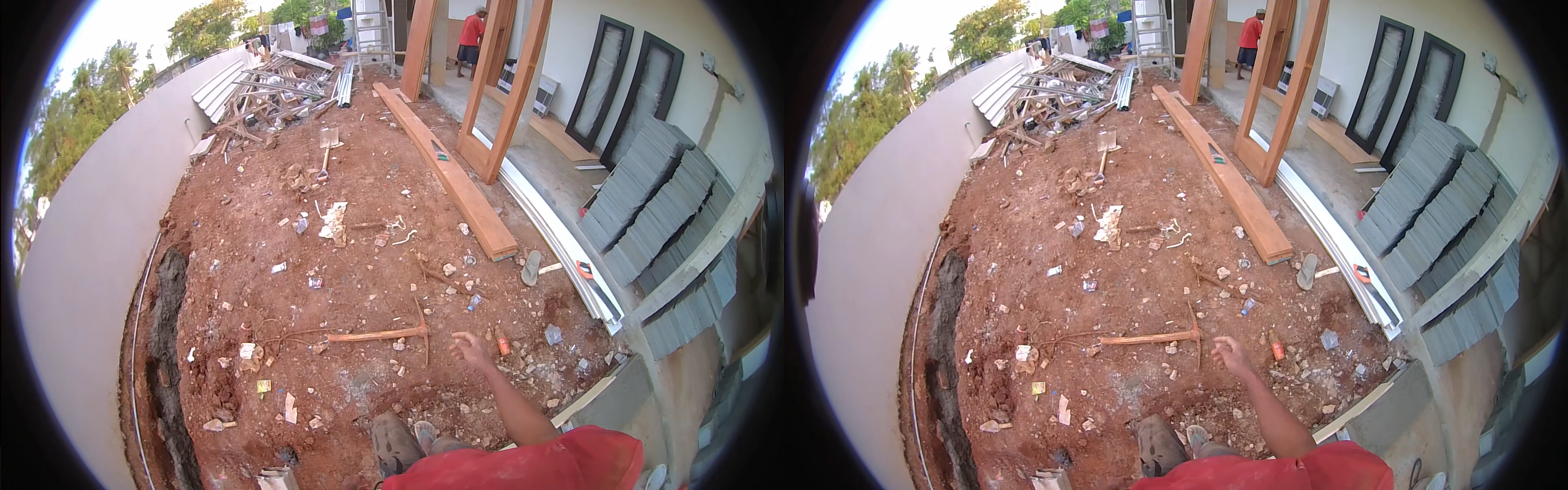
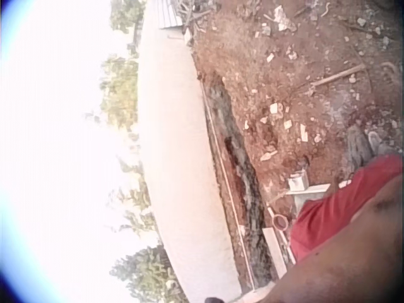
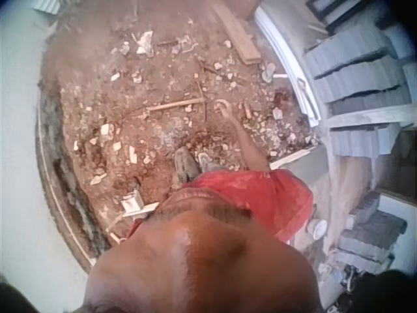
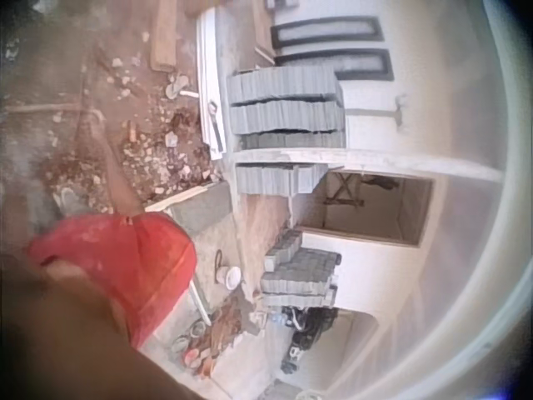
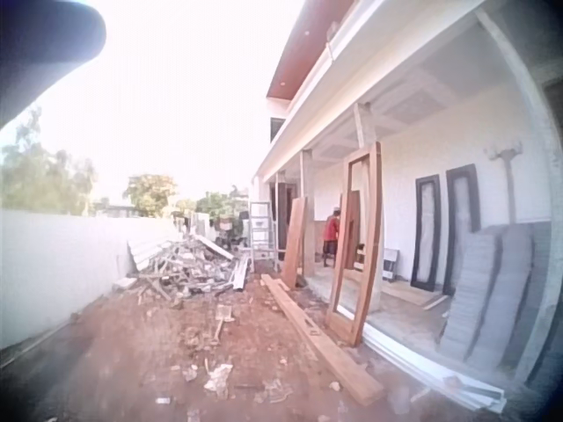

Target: The person positions a rectangular tile on concrete steps, scrapes the concrete surface with a wooden board, levels the ground using a hoe, sweeps the area with a broom, and then lifts a large wooden panel by hand.

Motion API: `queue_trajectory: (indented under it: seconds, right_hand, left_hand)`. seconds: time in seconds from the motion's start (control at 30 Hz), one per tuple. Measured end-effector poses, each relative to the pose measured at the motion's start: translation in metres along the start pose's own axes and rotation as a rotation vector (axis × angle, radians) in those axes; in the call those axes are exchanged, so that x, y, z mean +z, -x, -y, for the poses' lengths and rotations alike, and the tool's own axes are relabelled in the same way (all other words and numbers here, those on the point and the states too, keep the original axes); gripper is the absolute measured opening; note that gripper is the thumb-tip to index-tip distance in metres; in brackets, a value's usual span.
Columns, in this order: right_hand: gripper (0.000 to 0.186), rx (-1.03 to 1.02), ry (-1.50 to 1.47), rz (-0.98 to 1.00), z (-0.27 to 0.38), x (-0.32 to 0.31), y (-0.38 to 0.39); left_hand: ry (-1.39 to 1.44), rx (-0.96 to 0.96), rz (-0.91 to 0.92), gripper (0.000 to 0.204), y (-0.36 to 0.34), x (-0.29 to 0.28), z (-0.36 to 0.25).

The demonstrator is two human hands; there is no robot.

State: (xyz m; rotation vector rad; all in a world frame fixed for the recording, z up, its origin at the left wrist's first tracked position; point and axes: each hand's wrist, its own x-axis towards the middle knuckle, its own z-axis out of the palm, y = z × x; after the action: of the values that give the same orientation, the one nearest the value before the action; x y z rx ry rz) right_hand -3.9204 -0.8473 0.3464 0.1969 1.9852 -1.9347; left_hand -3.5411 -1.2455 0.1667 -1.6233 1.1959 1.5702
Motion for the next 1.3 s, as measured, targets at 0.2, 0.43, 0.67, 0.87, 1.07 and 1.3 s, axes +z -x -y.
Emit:
queue_trajectory:
  seconds: [0.2, 0.43, 0.67, 0.87, 1.07, 1.3]
  right_hand:
    - [0.027, -0.263, 0.410, 0.092, 0.146, 0.076, -0.237]
    - [0.030, 0.488, 0.901, 0.260, 0.000, 0.009, -0.297]
    - [0.029, 1.070, 0.381, -0.097, 0.056, -0.010, -0.273]
    - [0.027, 1.156, 0.209, -0.245, 0.089, -0.004, -0.459]
    - [0.026, 0.646, 0.130, -0.392, 0.237, -0.021, -0.815]
    - [0.024, -0.036, 0.153, -0.186, 0.588, 0.014, -1.248]
  left_hand:
    - [0.017, 0.117, -0.047, 0.025, 0.013, 0.012, -0.160]
    - [-0.245, 0.698, -0.076, 0.029, 0.035, 0.074, -0.472]
    - [-1.006, 1.125, -0.149, 0.024, 0.122, 0.341, -0.861]
    - [-0.567, 1.900, 0.476, 0.031, 0.353, 0.576, -1.050]
    - [-0.598, 2.108, 0.713, 0.022, 0.453, 0.571, -1.273]
    - [-0.676, 2.130, 0.386, 0.026, 0.442, 0.568, -1.527]
